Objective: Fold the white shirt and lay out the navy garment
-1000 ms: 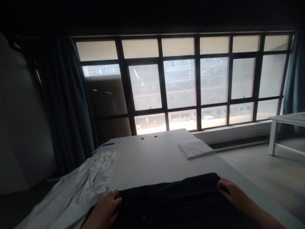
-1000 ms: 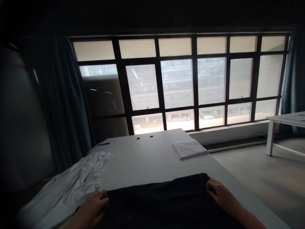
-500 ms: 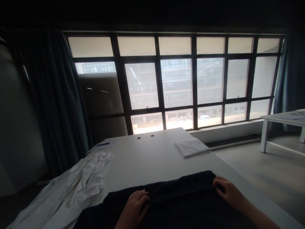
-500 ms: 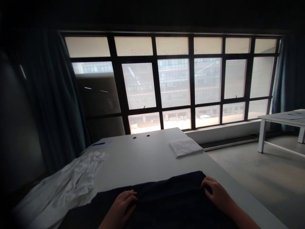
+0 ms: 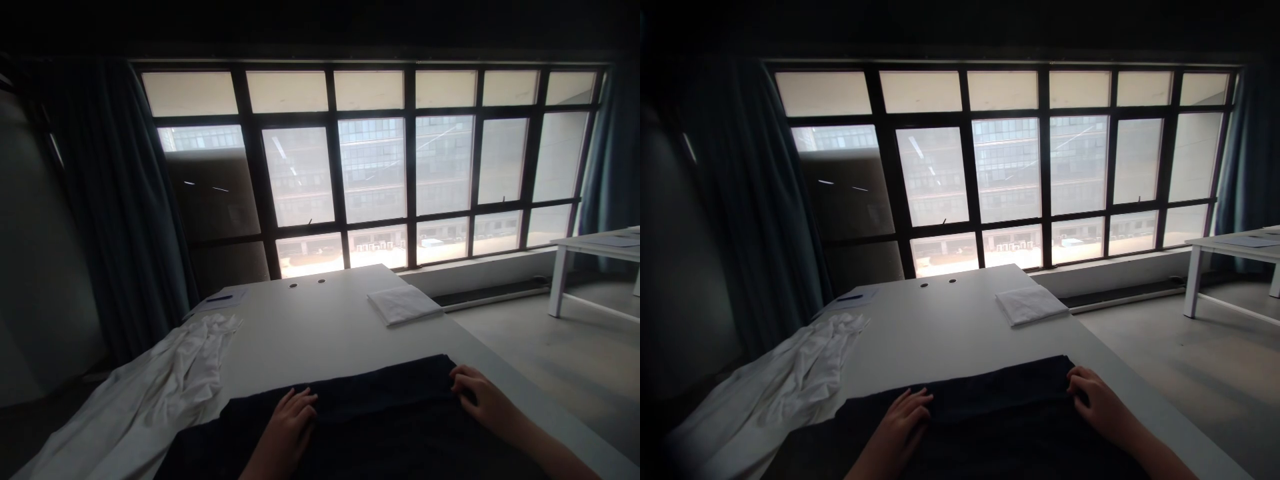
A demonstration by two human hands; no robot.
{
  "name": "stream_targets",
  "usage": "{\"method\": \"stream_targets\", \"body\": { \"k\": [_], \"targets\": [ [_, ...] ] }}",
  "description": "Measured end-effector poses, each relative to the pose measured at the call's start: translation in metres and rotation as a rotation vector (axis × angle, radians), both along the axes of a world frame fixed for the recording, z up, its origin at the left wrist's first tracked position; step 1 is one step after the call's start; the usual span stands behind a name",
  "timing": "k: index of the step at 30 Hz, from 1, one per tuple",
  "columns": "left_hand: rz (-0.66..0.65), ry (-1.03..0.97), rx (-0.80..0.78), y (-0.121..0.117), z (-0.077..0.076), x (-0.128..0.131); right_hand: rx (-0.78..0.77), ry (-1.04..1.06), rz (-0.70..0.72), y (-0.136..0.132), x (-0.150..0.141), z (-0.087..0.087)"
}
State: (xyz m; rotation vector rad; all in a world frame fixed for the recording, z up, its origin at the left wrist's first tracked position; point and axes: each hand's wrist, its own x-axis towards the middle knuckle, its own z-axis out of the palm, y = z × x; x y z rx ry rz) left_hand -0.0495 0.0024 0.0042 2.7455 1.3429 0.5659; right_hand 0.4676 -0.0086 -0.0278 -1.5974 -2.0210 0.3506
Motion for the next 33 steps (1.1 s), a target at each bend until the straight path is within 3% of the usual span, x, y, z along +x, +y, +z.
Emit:
{"method": "stream_targets", "body": {
  "k": [7, 13, 16, 21, 24, 27, 30, 33],
  "targets": [
    [0.172, 0.046, -0.064, 0.003, -0.008, -0.005, -0.014, -0.054, -0.008, 0.002, 0.002, -0.005],
    [0.194, 0.065, -0.168, 0.004, -0.007, -0.001, 0.09, -0.229, -0.207, 0.007, -0.02, 0.004],
    [0.213, 0.061, -0.166, 0.005, -0.01, -0.002, 0.138, -0.253, -0.2, 0.009, -0.057, 0.023],
    [0.229, 0.078, -0.141, 0.01, -0.02, -0.004, 0.126, -0.19, 0.048, 0.012, -0.158, 0.049],
    [0.249, 0.125, -0.157, 0.012, -0.022, -0.004, 0.082, -0.174, 0.146, 0.019, -0.225, 0.044],
    [0.255, 0.17, -0.185, 0.012, -0.021, -0.003, -0.002, -0.184, 0.232, 0.028, -0.275, 0.026],
    [0.266, 0.201, -0.214, 0.011, -0.018, -0.001, -0.131, -0.185, 0.3, 0.035, -0.292, 0.011],
    [0.315, 0.222, -0.25, 0.009, -0.016, 0.002, -0.169, -0.19, 0.339, 0.037, -0.277, 0.006]
  ]
}}
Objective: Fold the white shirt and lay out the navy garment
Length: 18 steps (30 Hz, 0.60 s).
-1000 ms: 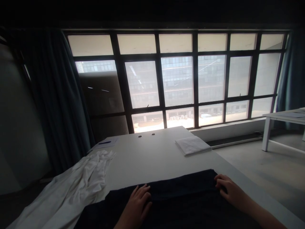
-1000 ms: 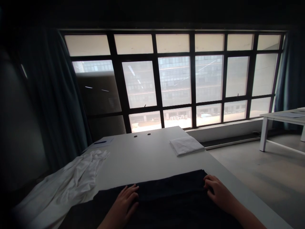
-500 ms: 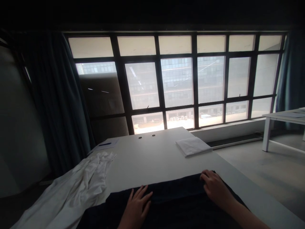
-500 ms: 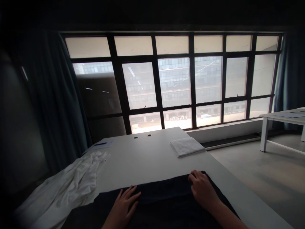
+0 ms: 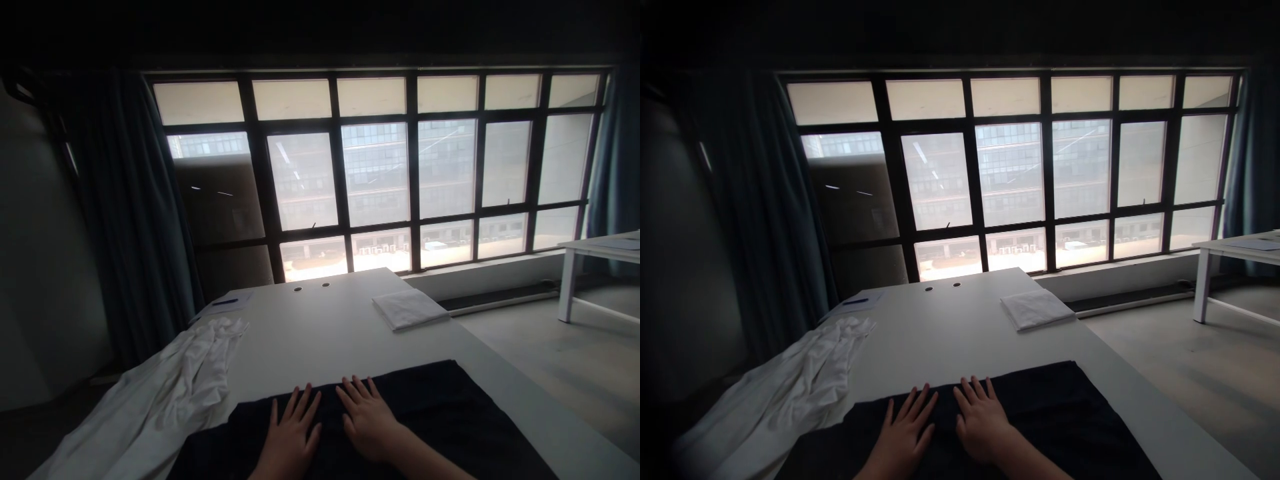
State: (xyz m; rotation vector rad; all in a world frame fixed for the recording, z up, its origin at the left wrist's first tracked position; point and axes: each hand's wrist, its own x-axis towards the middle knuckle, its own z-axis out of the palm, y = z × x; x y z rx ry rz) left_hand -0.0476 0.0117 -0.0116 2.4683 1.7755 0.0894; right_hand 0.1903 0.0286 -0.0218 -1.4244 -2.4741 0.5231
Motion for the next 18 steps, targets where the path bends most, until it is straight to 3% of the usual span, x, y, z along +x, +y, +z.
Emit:
{"method": "stream_targets", "body": {
  "k": [5, 13, 18],
  "targets": [
    [0.069, 0.023, -0.041, -0.004, 0.004, 0.005, 0.02, -0.068, -0.095, 0.006, 0.07, -0.001],
    [0.18, 0.028, -0.013, -0.003, -0.001, 0.003, 0.023, -0.27, -0.528, 0.039, 0.219, -0.024],
    [0.17, 0.012, -0.011, -0.002, -0.004, 0.002, 0.148, -0.281, -0.744, 0.048, 0.245, -0.041]
  ]
}}
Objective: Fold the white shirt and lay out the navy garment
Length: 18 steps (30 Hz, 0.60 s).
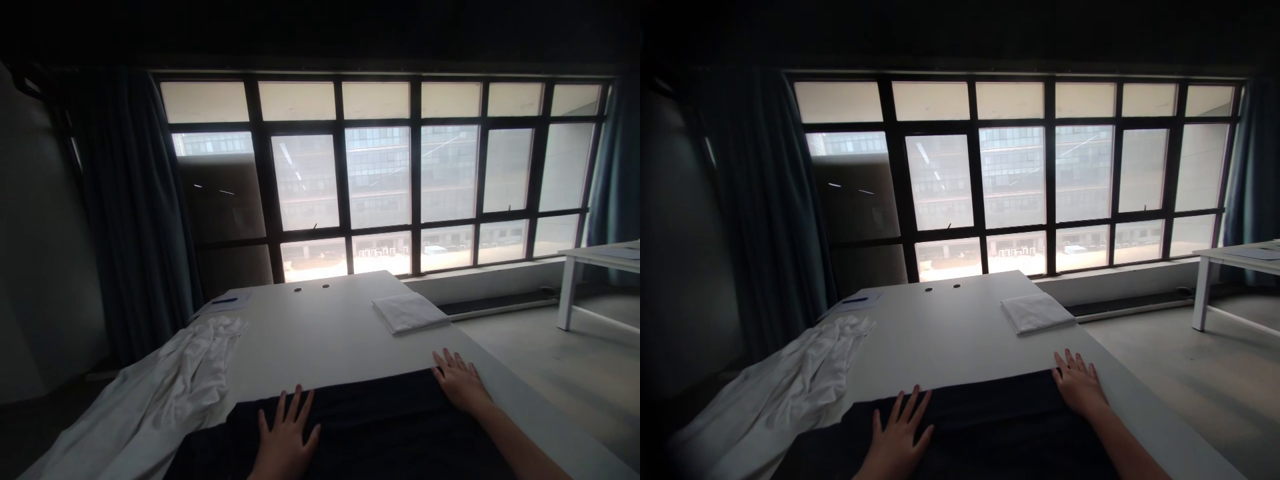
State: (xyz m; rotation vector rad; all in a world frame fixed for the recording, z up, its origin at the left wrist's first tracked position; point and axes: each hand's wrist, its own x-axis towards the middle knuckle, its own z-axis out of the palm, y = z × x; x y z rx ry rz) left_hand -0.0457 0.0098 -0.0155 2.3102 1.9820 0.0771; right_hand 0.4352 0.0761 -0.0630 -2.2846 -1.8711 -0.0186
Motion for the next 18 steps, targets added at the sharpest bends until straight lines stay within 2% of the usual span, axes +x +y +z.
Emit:
{"method": "stream_targets", "body": {
  "k": [3, 7, 12, 15, 18],
  "targets": [
    [0.002, 0.012, 0.003, 0.001, -0.001, 0.0, 0.07, -0.07, -0.095, -0.002, -0.007, 0.003],
    [-0.004, 0.014, 0.006, 0.004, -0.004, -0.002, 0.123, -0.205, -0.099, -0.013, -0.026, 0.021],
    [0.008, 0.045, -0.007, 0.006, -0.005, -0.003, 0.043, -0.134, 0.058, -0.038, -0.087, 0.04],
    [0.002, 0.05, -0.002, 0.006, -0.006, -0.002, -0.051, 0.023, 0.179, -0.057, -0.133, 0.04],
    [-0.001, 0.055, 0.025, 0.004, -0.001, -0.003, -0.143, 0.108, 0.247, -0.076, -0.163, 0.037]
  ]
}}
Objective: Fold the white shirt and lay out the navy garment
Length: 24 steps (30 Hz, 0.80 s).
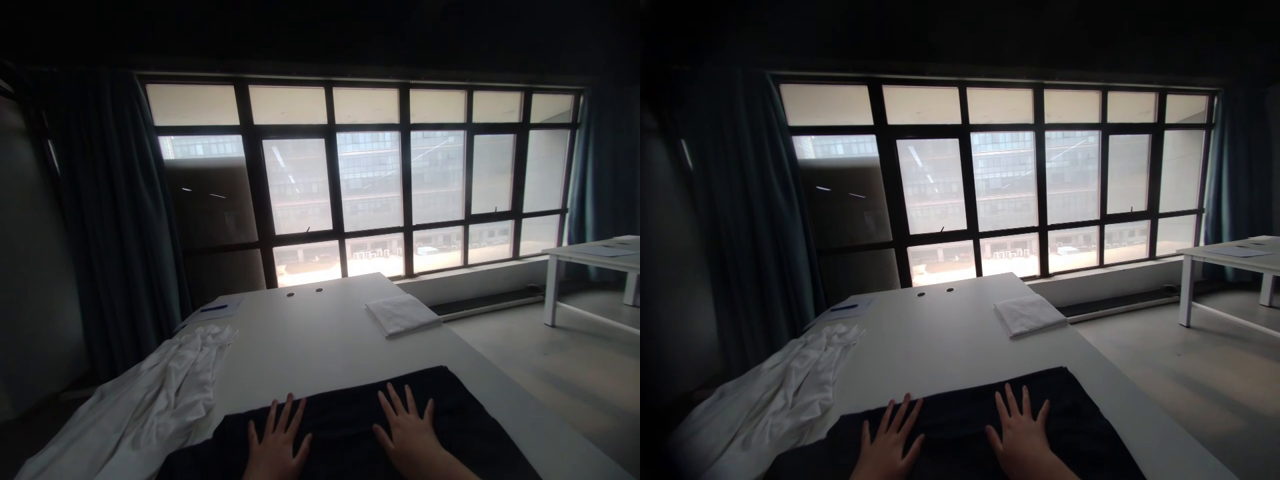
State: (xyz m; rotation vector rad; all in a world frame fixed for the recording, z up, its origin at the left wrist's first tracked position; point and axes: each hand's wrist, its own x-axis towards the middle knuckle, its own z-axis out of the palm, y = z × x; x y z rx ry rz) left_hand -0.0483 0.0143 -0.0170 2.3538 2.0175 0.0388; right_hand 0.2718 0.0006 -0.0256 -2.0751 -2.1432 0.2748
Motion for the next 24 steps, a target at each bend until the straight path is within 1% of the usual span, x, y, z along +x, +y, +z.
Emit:
{"method": "stream_targets", "body": {
  "k": [2, 3, 6, 8, 10, 13, 17, 21, 24],
  "targets": [
    [-0.06, 0.01, 0.071, -0.003, 0.007, -0.001, -0.007, -0.004, 0.001, -0.007, -0.008, 0.001],
    [-0.126, 0.014, 0.128, -0.006, 0.011, -0.002, -0.001, -0.011, -0.001, -0.009, -0.008, 0.002],
    [-0.403, 0.021, 0.32, -0.015, 0.02, -0.002, -0.001, -0.014, 0.014, -0.009, -0.003, 0.006],
    [-0.535, 0.035, 0.392, -0.02, 0.018, -0.001, 0.008, -0.01, 0.022, -0.005, 0.002, 0.007],
    [-0.591, 0.056, 0.401, -0.024, 0.013, 0.002, 0.016, -0.007, 0.032, -0.001, 0.007, 0.005],
    [-0.596, 0.067, 0.329, -0.026, 0.009, 0.005, 0.027, -0.006, 0.042, 0.005, 0.014, 0.001],
    [-0.575, 0.03, 0.214, -0.027, 0.019, 0.003, 0.039, -0.017, 0.028, 0.013, 0.025, -0.001],
    [-0.472, -0.004, 0.109, -0.028, 0.029, -0.007, 0.018, -0.05, -0.01, 0.021, 0.043, 0.004],
    [-0.354, -0.034, 0.052, -0.026, 0.032, -0.017, 0.003, -0.106, -0.072, 0.026, 0.055, 0.011]
  ]
}}
